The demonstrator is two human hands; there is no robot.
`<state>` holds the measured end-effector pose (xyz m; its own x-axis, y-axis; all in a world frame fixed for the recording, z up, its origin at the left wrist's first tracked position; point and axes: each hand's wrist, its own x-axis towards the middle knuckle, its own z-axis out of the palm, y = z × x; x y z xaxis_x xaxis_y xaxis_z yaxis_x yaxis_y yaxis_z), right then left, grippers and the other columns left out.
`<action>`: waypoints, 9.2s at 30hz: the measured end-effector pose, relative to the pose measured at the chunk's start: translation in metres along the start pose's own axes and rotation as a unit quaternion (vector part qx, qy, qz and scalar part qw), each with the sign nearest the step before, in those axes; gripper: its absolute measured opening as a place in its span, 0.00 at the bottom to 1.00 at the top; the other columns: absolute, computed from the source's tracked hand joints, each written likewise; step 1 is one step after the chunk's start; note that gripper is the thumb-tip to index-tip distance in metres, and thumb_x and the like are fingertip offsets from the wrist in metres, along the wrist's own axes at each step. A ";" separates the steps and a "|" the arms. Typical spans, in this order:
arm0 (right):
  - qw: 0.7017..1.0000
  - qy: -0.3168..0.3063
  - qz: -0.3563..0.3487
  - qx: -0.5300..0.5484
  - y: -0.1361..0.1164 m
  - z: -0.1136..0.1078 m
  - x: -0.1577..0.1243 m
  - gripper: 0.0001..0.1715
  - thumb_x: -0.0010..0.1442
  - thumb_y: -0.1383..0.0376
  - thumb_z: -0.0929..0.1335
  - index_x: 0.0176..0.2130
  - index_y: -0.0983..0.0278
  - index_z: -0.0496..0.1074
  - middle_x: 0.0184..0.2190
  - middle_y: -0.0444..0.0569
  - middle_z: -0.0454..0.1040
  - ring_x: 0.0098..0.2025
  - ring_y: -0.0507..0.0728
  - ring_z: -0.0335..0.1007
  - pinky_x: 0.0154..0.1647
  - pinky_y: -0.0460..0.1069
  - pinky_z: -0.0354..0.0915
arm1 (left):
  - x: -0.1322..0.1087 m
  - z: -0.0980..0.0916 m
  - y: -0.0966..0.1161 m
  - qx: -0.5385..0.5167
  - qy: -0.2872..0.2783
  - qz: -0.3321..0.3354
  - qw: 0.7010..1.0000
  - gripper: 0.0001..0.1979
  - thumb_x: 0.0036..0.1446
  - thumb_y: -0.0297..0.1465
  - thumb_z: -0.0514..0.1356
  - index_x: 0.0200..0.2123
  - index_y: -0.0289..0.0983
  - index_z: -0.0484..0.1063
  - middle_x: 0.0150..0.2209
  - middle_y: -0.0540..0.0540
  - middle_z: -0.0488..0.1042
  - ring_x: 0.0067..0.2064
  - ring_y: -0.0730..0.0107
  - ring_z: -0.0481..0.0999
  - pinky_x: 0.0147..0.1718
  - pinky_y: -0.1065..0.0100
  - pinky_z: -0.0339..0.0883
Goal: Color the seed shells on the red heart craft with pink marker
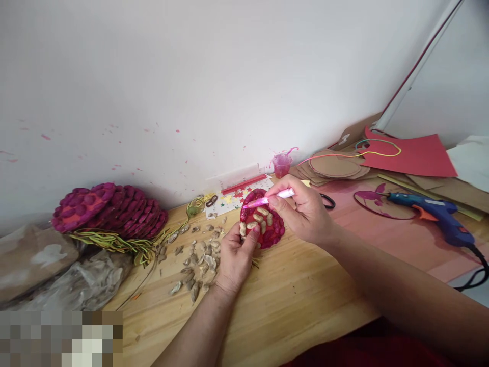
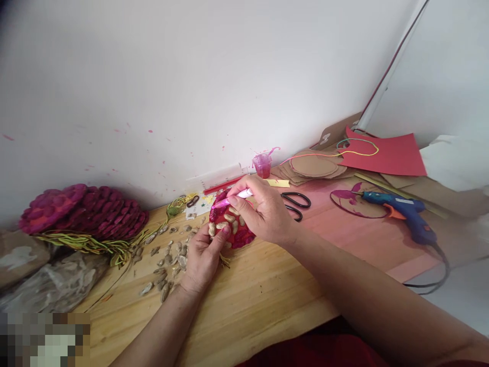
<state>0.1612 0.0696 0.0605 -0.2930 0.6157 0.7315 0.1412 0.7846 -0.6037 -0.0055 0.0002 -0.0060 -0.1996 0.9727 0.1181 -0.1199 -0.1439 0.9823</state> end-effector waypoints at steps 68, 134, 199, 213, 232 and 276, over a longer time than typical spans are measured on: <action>0.999 -0.015 -0.025 -0.026 0.004 0.004 0.000 0.04 0.68 0.65 0.67 0.38 0.61 0.70 0.34 0.46 0.77 0.37 0.54 0.73 0.41 0.51 0.65 | 0.005 0.000 -0.004 -0.137 -0.030 -0.074 0.987 0.13 0.54 0.38 0.72 0.38 0.36 0.80 0.33 0.46 0.81 0.32 0.71 0.77 0.37 0.69 0.71; 0.996 -0.040 0.001 -0.086 0.010 -0.002 0.001 0.06 0.67 0.62 0.67 0.36 0.60 0.69 0.31 0.46 0.76 0.35 0.55 0.70 0.39 0.51 0.63 | 0.007 0.004 0.003 -0.145 0.041 -0.069 0.986 0.19 0.51 0.41 0.73 0.41 0.36 0.78 0.33 0.48 0.79 0.30 0.73 0.75 0.32 0.72 0.68; 0.762 -0.245 0.275 -0.532 0.117 -0.025 0.131 0.18 0.66 0.58 0.65 0.47 0.62 0.81 0.51 0.59 0.80 0.56 0.68 0.74 0.50 0.57 0.62 | 0.023 0.000 -0.022 -0.115 0.015 -0.034 0.993 0.20 0.52 0.45 0.71 0.40 0.35 0.79 0.34 0.46 0.81 0.32 0.69 0.75 0.35 0.70 0.69; 0.762 -0.239 0.313 -0.514 0.106 -0.023 0.135 0.18 0.66 0.58 0.67 0.48 0.62 0.81 0.49 0.58 0.81 0.53 0.66 0.76 0.47 0.54 0.65 | 0.019 0.006 -0.005 -0.141 0.056 -0.053 0.987 0.23 0.45 0.48 0.74 0.31 0.35 0.75 0.25 0.52 0.73 0.20 0.79 0.63 0.17 0.75 0.59; 0.845 -0.059 0.302 -0.436 0.088 -0.056 0.122 0.21 0.70 0.56 0.62 0.49 0.66 0.78 0.47 0.58 0.81 0.50 0.63 0.75 0.50 0.54 0.64 | 0.022 -0.001 -0.020 -0.127 0.020 -0.028 0.991 0.19 0.53 0.45 0.71 0.41 0.37 0.80 0.37 0.45 0.81 0.35 0.68 0.76 0.38 0.68 0.70; 0.996 -0.019 0.019 -0.088 0.005 0.003 -0.002 0.01 0.67 0.65 0.68 0.40 0.60 0.71 0.35 0.46 0.78 0.32 0.52 0.72 0.34 0.49 0.67 | 0.007 0.001 0.001 0.043 0.069 0.014 0.997 0.17 0.53 0.44 0.70 0.35 0.35 0.82 0.29 0.47 0.77 0.30 0.70 0.69 0.33 0.70 0.66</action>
<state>0.1601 0.0716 0.0550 -0.3197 0.6443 0.6947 0.3155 0.7638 -0.5631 -0.0057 0.0067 -0.0035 -0.3344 0.9334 0.1303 -0.0301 -0.1487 0.9884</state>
